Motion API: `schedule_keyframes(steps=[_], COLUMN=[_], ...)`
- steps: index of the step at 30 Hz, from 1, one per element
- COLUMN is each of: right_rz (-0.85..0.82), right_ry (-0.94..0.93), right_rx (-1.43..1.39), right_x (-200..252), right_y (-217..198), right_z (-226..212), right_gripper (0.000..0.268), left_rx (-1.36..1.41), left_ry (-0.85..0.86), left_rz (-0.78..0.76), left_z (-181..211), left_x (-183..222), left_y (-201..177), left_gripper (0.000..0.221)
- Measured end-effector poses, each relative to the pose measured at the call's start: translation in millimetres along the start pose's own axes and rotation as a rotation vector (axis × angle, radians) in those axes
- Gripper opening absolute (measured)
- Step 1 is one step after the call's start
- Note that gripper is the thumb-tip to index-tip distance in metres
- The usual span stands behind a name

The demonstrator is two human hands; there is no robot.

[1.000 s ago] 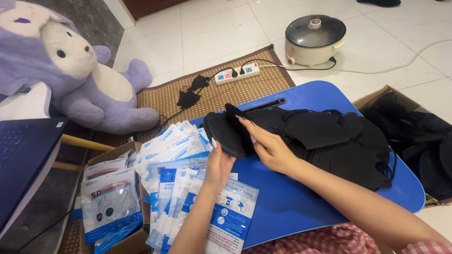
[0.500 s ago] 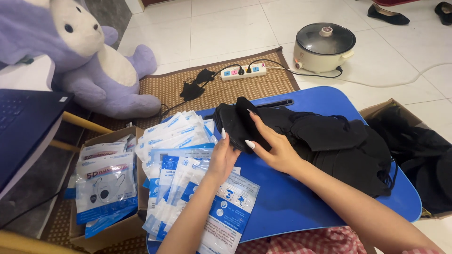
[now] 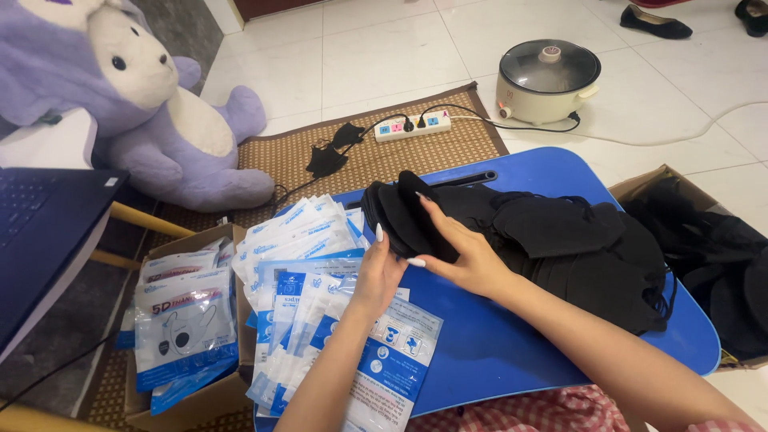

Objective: Organizing and stacking individual black face masks on a table

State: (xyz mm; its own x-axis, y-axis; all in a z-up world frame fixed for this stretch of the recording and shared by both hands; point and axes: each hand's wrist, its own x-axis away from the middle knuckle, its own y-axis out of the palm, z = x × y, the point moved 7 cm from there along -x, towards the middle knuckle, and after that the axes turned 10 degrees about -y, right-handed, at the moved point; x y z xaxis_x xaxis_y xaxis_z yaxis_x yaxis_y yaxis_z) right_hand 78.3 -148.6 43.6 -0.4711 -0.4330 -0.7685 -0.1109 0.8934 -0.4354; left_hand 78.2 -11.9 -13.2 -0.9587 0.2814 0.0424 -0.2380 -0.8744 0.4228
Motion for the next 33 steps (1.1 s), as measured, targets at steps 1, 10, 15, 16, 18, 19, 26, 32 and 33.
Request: schedule_keyframes(steps=[1,10,15,16,18,19,26,32,33], right_rz=[0.008,0.011,0.055,0.056,0.059,0.057,0.049,0.042,0.037], right_ry=[0.001,-0.005,-0.038,-0.037,-0.019,-0.019,-0.005,0.001,0.003], right_rx=[0.0,-0.003,-0.029,-0.029,-0.022,-0.022,-0.037,-0.025,-0.022], right_x=[1.3,-1.0,0.6,2.1,5.1,7.1,1.9,3.3,4.2], right_y=[-0.3,-0.6,-1.2,-1.4,-2.0,-1.6,-3.1,-3.2,-2.8], right_z=[1.9,-3.1,1.0,2.4,6.0,9.2,4.0,6.6,7.7], right_gripper=[0.088,0.084,0.065,0.065,0.064,0.064,0.065,0.063,0.064], left_rx=[-0.007,-0.04,-0.02,-0.02,-0.009,-0.007,0.012,0.027,0.025], left_ry=[-0.004,-0.013,-0.025,-0.027,-0.026,-0.025,-0.005,0.009,0.013], left_rz=[-0.003,-0.008,0.019,0.019,0.017,0.018,0.008,-0.003,-0.006], left_z=[0.9,12.9,5.0,3.1,-0.3,-2.1,-4.4,-3.4,-2.6], left_x=[0.3,4.4,1.8,0.8,-0.6,-1.0,-2.1,-1.2,-0.9], left_y=[1.2,14.0,6.4,4.5,0.9,-0.1,-2.7,-2.0,-0.9], left_gripper=[0.066,0.07,0.068,0.068,0.069,0.069,0.067,0.067,0.066])
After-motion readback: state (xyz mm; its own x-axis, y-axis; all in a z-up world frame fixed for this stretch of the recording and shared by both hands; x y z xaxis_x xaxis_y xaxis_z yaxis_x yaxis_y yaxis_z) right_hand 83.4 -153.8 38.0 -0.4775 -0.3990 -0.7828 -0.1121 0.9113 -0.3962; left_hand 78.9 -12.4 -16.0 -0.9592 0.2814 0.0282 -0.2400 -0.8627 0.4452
